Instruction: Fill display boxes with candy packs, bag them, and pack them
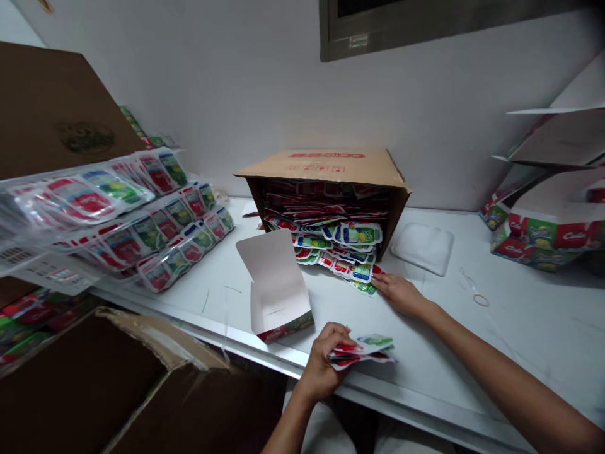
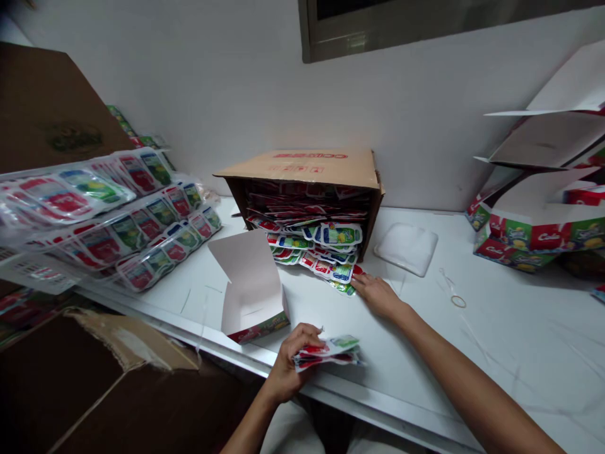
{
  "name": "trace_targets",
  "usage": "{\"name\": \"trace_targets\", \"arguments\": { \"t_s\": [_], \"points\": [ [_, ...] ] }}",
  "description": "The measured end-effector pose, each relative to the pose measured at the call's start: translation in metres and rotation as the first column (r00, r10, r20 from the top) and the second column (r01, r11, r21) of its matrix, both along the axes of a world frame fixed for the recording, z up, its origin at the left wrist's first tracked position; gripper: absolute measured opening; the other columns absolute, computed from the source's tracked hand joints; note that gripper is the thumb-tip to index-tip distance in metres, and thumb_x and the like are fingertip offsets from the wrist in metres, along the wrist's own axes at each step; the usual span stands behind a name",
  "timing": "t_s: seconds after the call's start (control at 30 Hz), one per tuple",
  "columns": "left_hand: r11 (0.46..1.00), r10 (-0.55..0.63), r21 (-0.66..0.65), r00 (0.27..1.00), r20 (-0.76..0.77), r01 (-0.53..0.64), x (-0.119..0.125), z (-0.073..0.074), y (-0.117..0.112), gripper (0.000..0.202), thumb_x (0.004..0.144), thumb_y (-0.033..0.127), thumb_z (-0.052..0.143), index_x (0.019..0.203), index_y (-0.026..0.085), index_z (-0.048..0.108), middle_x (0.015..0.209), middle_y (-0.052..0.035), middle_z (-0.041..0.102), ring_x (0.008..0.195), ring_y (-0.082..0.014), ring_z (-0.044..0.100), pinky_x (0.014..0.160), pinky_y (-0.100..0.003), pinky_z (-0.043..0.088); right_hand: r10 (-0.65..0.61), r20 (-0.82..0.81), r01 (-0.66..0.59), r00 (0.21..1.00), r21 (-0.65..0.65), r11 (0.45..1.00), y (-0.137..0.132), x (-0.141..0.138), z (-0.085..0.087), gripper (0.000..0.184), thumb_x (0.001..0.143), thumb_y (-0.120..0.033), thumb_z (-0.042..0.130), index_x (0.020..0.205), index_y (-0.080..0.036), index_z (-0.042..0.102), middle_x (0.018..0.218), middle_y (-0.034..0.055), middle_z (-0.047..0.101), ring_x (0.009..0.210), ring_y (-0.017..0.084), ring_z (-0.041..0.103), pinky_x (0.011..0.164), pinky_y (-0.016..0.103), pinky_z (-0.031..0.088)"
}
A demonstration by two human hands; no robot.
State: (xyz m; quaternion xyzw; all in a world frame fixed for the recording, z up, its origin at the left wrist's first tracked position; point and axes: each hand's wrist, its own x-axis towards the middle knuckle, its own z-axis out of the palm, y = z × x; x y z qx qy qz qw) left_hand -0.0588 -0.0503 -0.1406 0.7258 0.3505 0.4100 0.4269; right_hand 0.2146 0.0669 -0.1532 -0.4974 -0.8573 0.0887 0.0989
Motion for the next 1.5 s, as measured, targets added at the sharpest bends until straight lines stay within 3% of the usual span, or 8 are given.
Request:
{"name": "trace_targets", "arguments": {
  "t_s": [0.2, 0.37, 0.53, 0.7, 1.1, 1.23, 1.33, 1.5],
  "points": [
    [0.986, 0.006, -0.169, 0.999, 0.043, 0.002, 0.006, -0.003, -0.001, 0.021, 0.082, 0.021, 0.065, 0.102, 0.016, 0.066, 0.097, -0.0103, 0.074, 0.088, -0.0214, 0.070, 0.083, -0.032, 0.054, 0.054, 0.028, -0.056, 0.998, 0.074, 0.996, 0.017, -0.013, -0.024, 0.033, 0.091, -0.008, 0.035, 0.096, -0.013, 0.067, 0.099, 0.0165, 0.067, 0.094, 0.025, 0.057, 0.083, 0.038, 0.043],
    [0.989, 0.028, -0.143, 0.999, 0.016, -0.025, 0.002, -0.002, -0.001, 0.029, 0.081, 0.020, 0.065, 0.110, 0.017, 0.068, 0.097, -0.0098, 0.074, 0.087, -0.0207, 0.071, 0.080, -0.030, 0.053, 0.125, 0.030, -0.127, 0.992, 0.073, 0.989, -0.029, -0.015, -0.019, 0.036, 0.098, -0.026, 0.034, 0.091, -0.014, 0.067, 0.089, 0.0137, 0.067, 0.085, 0.023, 0.058, 0.078, 0.036, 0.046],
    [0.997, -0.011, -0.076, 0.999, -0.048, 0.008, -0.001, 0.009, -0.005, 0.017, 0.080, 0.024, 0.066, 0.093, 0.016, 0.073, 0.090, -0.0102, 0.074, 0.082, -0.0208, 0.070, 0.077, -0.029, 0.052, 0.265, -0.039, -0.266, 0.963, -0.031, 0.963, -0.074, 0.015, -0.011, 0.054, 0.095, -0.042, 0.044, 0.144, -0.019, 0.041, 0.139, 0.0149, 0.051, 0.124, 0.028, 0.049, 0.103, 0.045, 0.039],
    [0.993, -0.008, -0.116, 0.999, -0.033, 0.004, -0.007, 0.013, -0.009, 0.018, 0.080, 0.026, 0.066, 0.094, 0.016, 0.073, 0.091, -0.0101, 0.074, 0.083, -0.0210, 0.069, 0.076, -0.029, 0.052, 0.321, -0.027, -0.320, 0.947, -0.182, 0.930, -0.105, 0.031, -0.006, 0.091, 0.079, -0.067, 0.057, 0.153, -0.024, 0.023, 0.153, 0.0170, 0.032, 0.137, 0.038, 0.034, 0.108, 0.057, 0.029],
    [0.963, 0.153, -0.226, 0.988, 0.012, -0.146, -0.011, 0.001, 0.001, 0.009, 0.074, 0.020, 0.069, 0.082, 0.016, 0.066, 0.071, -0.0006, 0.066, 0.063, -0.0137, 0.059, 0.060, -0.023, 0.046, 0.224, -0.165, -0.199, 0.960, 0.157, 0.967, -0.208, 0.037, -0.045, 0.041, 0.088, -0.018, 0.047, 0.126, -0.030, 0.058, 0.097, 0.0093, 0.072, 0.087, 0.028, 0.066, 0.082, 0.048, 0.050],
    [0.968, 0.103, -0.230, 0.995, 0.007, -0.098, -0.013, 0.001, -0.001, 0.011, 0.077, 0.021, 0.068, 0.086, 0.016, 0.068, 0.074, -0.0027, 0.068, 0.064, -0.0150, 0.062, 0.061, -0.024, 0.049, -0.093, -0.346, 0.155, 0.933, 0.157, 0.975, -0.185, 0.072, -0.012, 0.023, 0.090, -0.027, 0.046, 0.108, -0.031, 0.059, 0.097, 0.0083, 0.071, 0.085, 0.027, 0.067, 0.072, 0.042, 0.052],
    [0.987, 0.048, -0.151, 0.999, 0.010, -0.046, -0.007, 0.001, -0.001, 0.012, 0.077, 0.023, 0.069, 0.087, 0.017, 0.069, 0.092, -0.0088, 0.072, 0.093, -0.0236, 0.066, 0.083, -0.034, 0.052, -0.436, -0.321, 0.482, 0.841, 0.079, 0.872, -0.143, 0.076, 0.037, 0.019, 0.092, -0.043, 0.045, 0.094, -0.030, 0.059, 0.082, 0.0076, 0.069, 0.066, 0.025, 0.064, 0.061, 0.037, 0.047],
    [0.993, 0.089, 0.075, 0.996, -0.026, -0.087, 0.006, -0.006, 0.001, 0.010, 0.078, 0.025, 0.069, 0.085, 0.017, 0.068, 0.155, -0.0129, 0.032, 0.147, -0.0347, 0.015, 0.115, -0.054, 0.021, -0.055, -0.252, 0.037, 0.966, -0.075, 0.996, -0.097, -0.004, 0.085, 0.032, 0.096, -0.039, 0.036, 0.091, -0.023, 0.063, 0.082, 0.0053, 0.068, 0.072, 0.021, 0.063, 0.067, 0.033, 0.047]
  ]
}}
